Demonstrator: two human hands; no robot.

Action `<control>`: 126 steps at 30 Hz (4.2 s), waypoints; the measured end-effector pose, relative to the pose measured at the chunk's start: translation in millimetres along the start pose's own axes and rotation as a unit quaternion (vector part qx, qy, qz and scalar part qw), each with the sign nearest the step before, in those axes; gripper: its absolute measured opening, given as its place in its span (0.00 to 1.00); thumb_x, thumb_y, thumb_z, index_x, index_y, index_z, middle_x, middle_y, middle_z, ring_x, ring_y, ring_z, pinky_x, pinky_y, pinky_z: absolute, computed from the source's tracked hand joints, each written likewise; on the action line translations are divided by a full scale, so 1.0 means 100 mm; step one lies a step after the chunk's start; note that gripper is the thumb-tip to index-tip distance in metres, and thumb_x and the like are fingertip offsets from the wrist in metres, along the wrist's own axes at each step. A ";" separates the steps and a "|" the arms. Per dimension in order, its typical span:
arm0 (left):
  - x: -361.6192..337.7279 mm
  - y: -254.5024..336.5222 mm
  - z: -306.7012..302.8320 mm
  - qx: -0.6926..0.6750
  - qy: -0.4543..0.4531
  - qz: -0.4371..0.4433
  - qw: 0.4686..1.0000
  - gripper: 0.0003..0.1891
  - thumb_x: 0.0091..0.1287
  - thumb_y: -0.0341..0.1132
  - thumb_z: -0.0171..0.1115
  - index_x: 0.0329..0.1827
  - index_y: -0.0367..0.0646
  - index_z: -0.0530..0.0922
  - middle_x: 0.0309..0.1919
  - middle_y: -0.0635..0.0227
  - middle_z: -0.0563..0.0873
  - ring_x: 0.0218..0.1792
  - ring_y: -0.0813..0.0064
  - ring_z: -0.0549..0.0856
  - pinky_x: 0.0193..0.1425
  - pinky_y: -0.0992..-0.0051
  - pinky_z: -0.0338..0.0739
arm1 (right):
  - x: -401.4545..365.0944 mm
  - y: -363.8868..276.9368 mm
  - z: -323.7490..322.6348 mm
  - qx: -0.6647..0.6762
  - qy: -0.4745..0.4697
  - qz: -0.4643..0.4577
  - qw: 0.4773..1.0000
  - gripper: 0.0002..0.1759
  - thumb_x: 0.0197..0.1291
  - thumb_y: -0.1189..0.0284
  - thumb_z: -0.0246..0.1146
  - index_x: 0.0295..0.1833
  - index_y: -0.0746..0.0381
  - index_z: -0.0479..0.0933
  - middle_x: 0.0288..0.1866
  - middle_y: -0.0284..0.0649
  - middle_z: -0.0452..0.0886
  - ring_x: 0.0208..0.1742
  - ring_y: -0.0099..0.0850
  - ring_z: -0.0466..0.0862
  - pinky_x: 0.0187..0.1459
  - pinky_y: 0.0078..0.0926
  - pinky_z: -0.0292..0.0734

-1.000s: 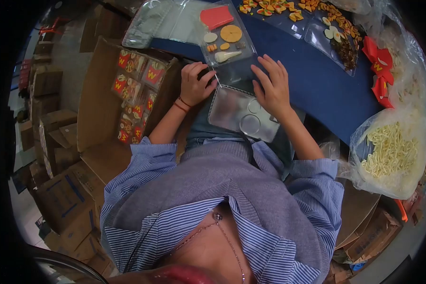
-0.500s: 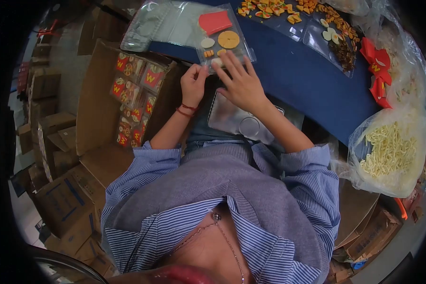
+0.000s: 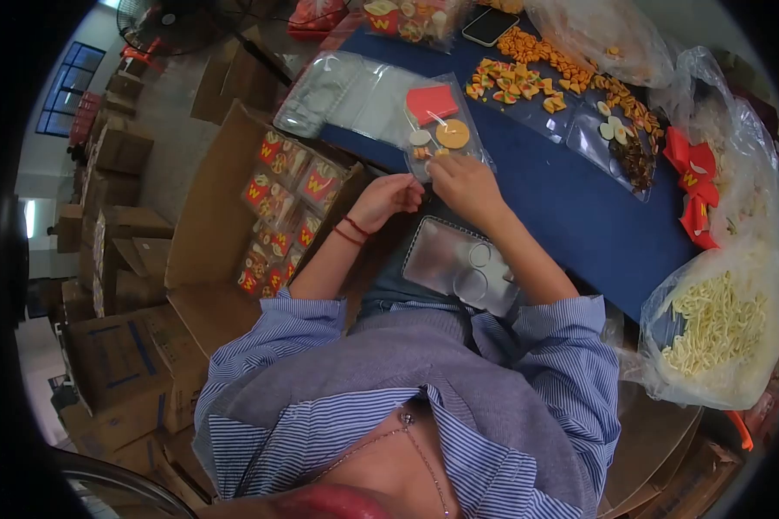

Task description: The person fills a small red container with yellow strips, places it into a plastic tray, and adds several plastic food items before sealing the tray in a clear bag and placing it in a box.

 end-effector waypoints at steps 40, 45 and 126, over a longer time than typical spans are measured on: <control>0.57 2.32 -1.09 0.823 0.235 0.081 0.512 0.17 0.57 0.48 0.69 0.39 0.44 0.85 0.40 0.55 0.87 0.45 0.58 0.86 0.49 0.62 0.81 | 2.39 0.58 -0.62 -0.414 -0.101 0.030 0.904 0.24 0.68 0.55 0.57 0.64 0.56 0.77 0.78 0.41 0.61 0.82 0.32 0.51 0.77 0.49 0.44; 0.23 1.74 -1.87 0.686 0.062 0.083 0.720 0.14 0.63 0.43 0.68 0.40 0.40 0.84 0.32 0.65 0.86 0.36 0.71 0.85 0.44 0.71 0.79 | 2.35 0.47 -0.55 -0.401 -0.084 -0.019 0.912 0.22 0.66 0.58 0.58 0.61 0.56 0.78 0.74 0.41 0.65 0.80 0.33 0.55 0.75 0.48 0.47; -0.13 0.20 1.84 0.144 -0.053 0.311 0.938 0.12 0.77 0.30 0.48 0.42 0.33 0.80 0.39 0.60 0.88 0.37 0.74 0.87 0.41 0.79 0.81 | -1.57 0.20 -1.53 0.133 0.330 0.224 0.907 0.16 0.66 0.81 0.54 0.58 0.66 0.77 0.45 0.39 0.86 0.42 0.23 0.85 0.43 0.21 0.79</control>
Point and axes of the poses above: each hand's wrist, its own x-axis towards the middle knuckle, its own z-axis out of the palm, y = z × x, the point moved 3 cm from there along x, towards the middle knuckle
